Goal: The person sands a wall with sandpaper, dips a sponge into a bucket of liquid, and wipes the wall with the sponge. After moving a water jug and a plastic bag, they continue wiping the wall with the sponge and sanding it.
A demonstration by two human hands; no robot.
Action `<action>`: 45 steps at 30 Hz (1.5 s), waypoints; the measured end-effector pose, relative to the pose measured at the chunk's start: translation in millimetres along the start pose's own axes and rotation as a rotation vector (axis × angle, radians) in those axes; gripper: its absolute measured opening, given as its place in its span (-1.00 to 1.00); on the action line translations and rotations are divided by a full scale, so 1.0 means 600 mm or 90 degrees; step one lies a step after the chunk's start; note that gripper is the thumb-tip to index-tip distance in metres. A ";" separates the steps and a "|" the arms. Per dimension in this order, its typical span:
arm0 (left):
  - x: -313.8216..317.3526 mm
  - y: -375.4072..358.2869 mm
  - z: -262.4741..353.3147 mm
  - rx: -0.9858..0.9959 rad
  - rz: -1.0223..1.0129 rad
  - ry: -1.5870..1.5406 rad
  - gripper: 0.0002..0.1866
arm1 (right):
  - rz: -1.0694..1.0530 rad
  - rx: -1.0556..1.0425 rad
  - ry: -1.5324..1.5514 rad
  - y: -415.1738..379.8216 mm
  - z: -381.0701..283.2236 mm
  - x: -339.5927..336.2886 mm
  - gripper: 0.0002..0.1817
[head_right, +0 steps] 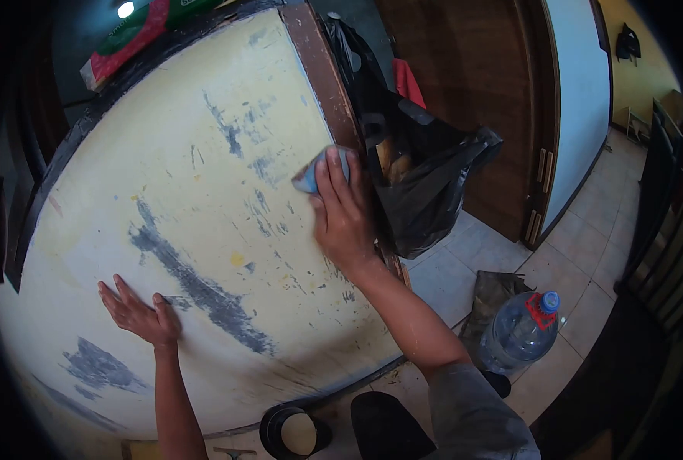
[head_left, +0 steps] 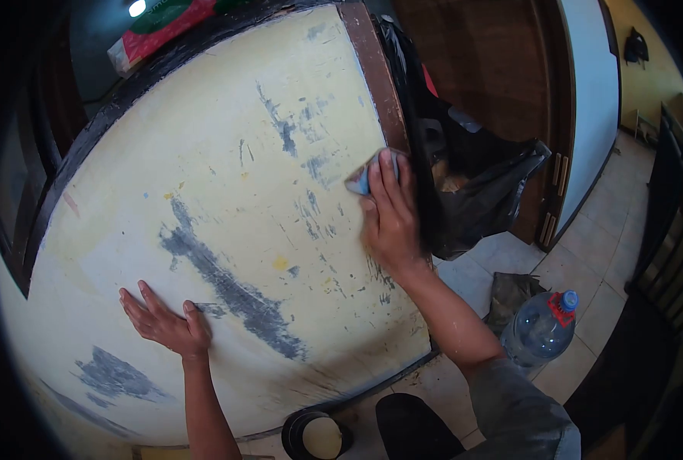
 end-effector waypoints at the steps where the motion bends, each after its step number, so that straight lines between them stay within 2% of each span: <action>1: 0.001 0.000 -0.001 -0.001 0.001 0.001 -0.22 | 0.034 -0.020 -0.023 0.053 0.010 0.006 -0.52; 4: 0.003 -0.002 -0.005 -0.006 -0.002 0.009 -0.23 | 0.052 -0.029 -0.067 0.098 0.011 0.012 -0.51; 6: 0.003 -0.006 -0.007 -0.008 -0.002 0.006 -0.22 | -0.002 -0.021 -0.025 0.025 -0.002 0.010 -0.51; 8: 0.002 -0.001 -0.009 -0.006 -0.003 0.002 -0.22 | -0.082 -0.028 -0.016 -0.108 -0.031 0.012 -0.49; 9: 0.000 -0.001 -0.007 -0.005 -0.005 0.007 -0.22 | -0.134 -0.029 -0.023 -0.124 -0.054 0.003 -0.49; 12: 0.000 -0.002 -0.004 -0.009 -0.001 0.008 -0.22 | -0.104 -0.050 0.004 -0.083 -0.028 0.002 -0.46; 15: 0.002 -0.005 -0.003 -0.002 -0.002 0.001 -0.22 | -0.013 -0.029 -0.068 0.078 -0.006 0.021 -0.45; 18: 0.000 -0.002 -0.004 -0.004 0.000 0.000 -0.22 | -0.004 -0.023 -0.054 0.068 -0.006 0.023 -0.46; 23: 0.002 0.000 0.000 -0.008 0.014 -0.006 -0.22 | -0.134 0.001 -0.061 -0.227 -0.043 0.011 -0.44; 26: -0.002 0.000 -0.001 0.003 0.009 -0.011 -0.22 | -0.062 -0.026 -0.023 -0.123 -0.033 0.020 -0.44; 30: 0.002 -0.003 -0.004 0.004 0.007 -0.006 -0.22 | 0.030 -0.070 -0.082 0.166 -0.030 0.043 -0.49; 32: 0.004 0.000 -0.008 0.004 0.002 -0.001 -0.22 | 0.071 -0.072 -0.078 0.192 -0.031 0.058 -0.51; 35: 0.004 -0.004 -0.007 -0.005 -0.006 0.001 -0.23 | 0.010 -0.060 -0.039 0.082 -0.060 0.047 -0.50; 38: 0.000 -0.002 -0.012 -0.006 -0.002 -0.002 -0.23 | -0.112 0.010 -0.042 -0.181 -0.089 0.032 -0.49; 39: 0.000 -0.002 -0.012 0.000 0.000 -0.008 -0.24 | -0.176 0.009 -0.050 -0.284 -0.089 0.032 -0.37; 40: 0.001 -0.001 -0.009 0.001 0.006 -0.015 -0.24 | -0.177 -0.001 -0.050 -0.313 -0.100 0.041 -0.37; 42: -0.001 -0.003 -0.011 0.001 -0.002 -0.011 -0.24 | -0.168 0.148 -0.037 -0.357 -0.115 0.040 -0.11; 43: 0.001 -0.001 -0.010 -0.002 0.006 -0.013 -0.24 | -0.170 0.152 -0.040 -0.327 -0.128 0.047 -0.11; 45: 0.002 -0.003 -0.007 -0.009 0.009 -0.020 -0.24 | -0.074 0.156 -0.099 -0.234 -0.142 0.083 0.14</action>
Point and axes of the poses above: each hand's wrist, its own y-axis towards the middle knuckle, its own x-axis out of the palm, z = x × y, the point moved 4 cm from there along y, towards the middle knuckle, and after that the axes turned 15 degrees about -x, right-handed, at the moved point
